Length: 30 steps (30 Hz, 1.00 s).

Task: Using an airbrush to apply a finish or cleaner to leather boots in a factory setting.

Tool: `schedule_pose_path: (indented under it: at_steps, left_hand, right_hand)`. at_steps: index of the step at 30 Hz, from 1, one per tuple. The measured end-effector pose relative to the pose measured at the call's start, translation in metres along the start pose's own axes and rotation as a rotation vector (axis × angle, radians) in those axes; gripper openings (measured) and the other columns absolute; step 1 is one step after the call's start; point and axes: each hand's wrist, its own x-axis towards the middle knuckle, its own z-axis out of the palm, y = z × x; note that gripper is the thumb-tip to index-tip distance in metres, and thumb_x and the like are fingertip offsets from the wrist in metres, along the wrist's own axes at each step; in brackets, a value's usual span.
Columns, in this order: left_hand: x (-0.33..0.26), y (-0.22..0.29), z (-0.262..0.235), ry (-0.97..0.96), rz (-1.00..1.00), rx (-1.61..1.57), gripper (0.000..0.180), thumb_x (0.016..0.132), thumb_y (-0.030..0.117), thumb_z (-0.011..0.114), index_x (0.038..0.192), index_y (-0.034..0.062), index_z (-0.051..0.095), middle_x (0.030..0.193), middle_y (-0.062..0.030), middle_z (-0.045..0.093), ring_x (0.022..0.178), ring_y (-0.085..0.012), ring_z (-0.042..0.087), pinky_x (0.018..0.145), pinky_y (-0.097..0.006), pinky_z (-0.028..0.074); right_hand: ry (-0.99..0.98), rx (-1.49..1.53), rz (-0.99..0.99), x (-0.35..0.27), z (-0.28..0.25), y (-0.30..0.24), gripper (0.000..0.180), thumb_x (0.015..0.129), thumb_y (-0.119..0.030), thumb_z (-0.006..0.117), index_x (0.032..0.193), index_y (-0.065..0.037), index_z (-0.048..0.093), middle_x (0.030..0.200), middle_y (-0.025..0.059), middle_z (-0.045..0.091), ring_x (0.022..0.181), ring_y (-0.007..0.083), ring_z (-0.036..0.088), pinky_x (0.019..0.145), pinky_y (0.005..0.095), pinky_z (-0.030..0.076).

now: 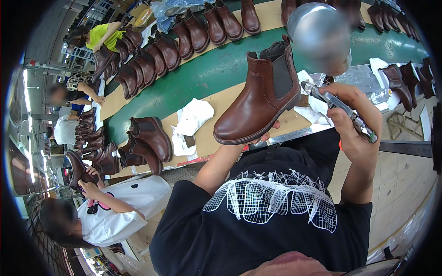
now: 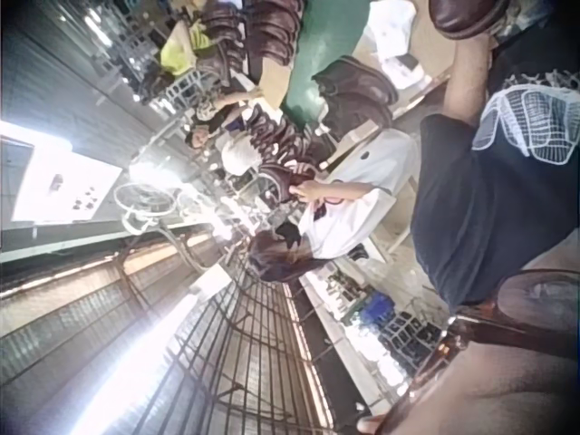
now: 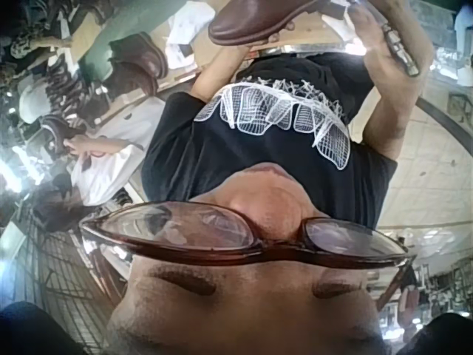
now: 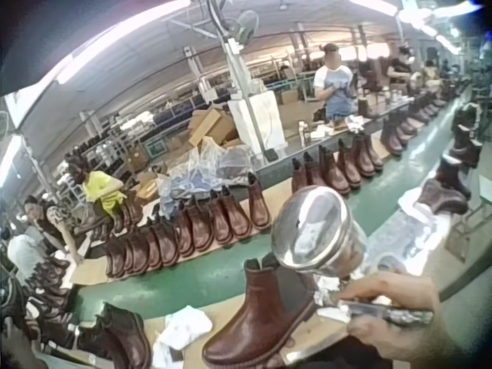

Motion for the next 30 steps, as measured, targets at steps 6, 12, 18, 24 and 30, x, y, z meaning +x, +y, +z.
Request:
schedule_pose_path:
  at_steps: [6,12,18,24,30]
  left_hand:
    - [-0.002,-0.002,0.011,0.062,0.078,0.194,0.064,0.1,0.047,0.039,0.146,0.0031,0.032,0.103,-0.0447,0.057,0.057,-0.046,0.067,0.028,-0.035,0.046]
    - [-0.009,0.0,-0.006,0.021,0.019,0.13,0.063,0.101,0.046,0.039,0.145,0.0014,0.032,0.102,-0.0451,0.056,0.053,-0.0444,0.065,0.028,-0.033,0.044]
    - [-0.008,0.006,-0.011,-0.001,-0.031,0.095,0.068,0.1,0.047,0.042,0.147,-0.0003,0.029,0.103,-0.0453,0.055,0.055,-0.0458,0.065,0.031,-0.036,0.047]
    - [0.0,0.01,-0.008,-0.061,-0.031,0.149,0.072,0.099,0.049,0.043,0.149,0.0007,0.025,0.106,-0.0463,0.052,0.057,-0.049,0.064,0.035,-0.039,0.052]
    - [0.003,0.004,0.002,-0.024,-0.005,0.171,0.071,0.099,0.052,0.042,0.148,0.0041,0.027,0.103,-0.0464,0.053,0.053,-0.0493,0.062,0.034,-0.04,0.051]
  right_hand:
    - [-0.067,-0.044,0.009,-0.01,-0.003,-0.009,0.031,0.083,-0.027,0.076,0.101,-0.003,0.07,0.089,0.0081,0.071,0.078,0.0192,0.063,0.075,0.0301,0.04]
    - [-0.164,-0.092,0.029,-0.025,-0.003,-0.004,0.03,0.082,-0.029,0.075,0.1,-0.006,0.07,0.089,0.0053,0.071,0.078,0.0188,0.065,0.077,0.0303,0.036]
    - [-0.186,-0.076,0.061,-0.035,-0.002,-0.002,0.03,0.08,-0.028,0.077,0.101,-0.007,0.071,0.089,0.003,0.072,0.077,0.0171,0.064,0.075,0.0303,0.034]
    - [-0.213,-0.086,0.097,-0.04,-0.004,0.006,0.029,0.079,-0.025,0.078,0.1,-0.007,0.071,0.09,0.0012,0.072,0.075,0.0151,0.063,0.074,0.03,0.033]
    - [-0.163,-0.083,0.1,-0.047,-0.005,0.015,0.026,0.081,-0.024,0.076,0.099,-0.007,0.07,0.088,0.0034,0.071,0.074,0.0153,0.063,0.072,0.0289,0.035]
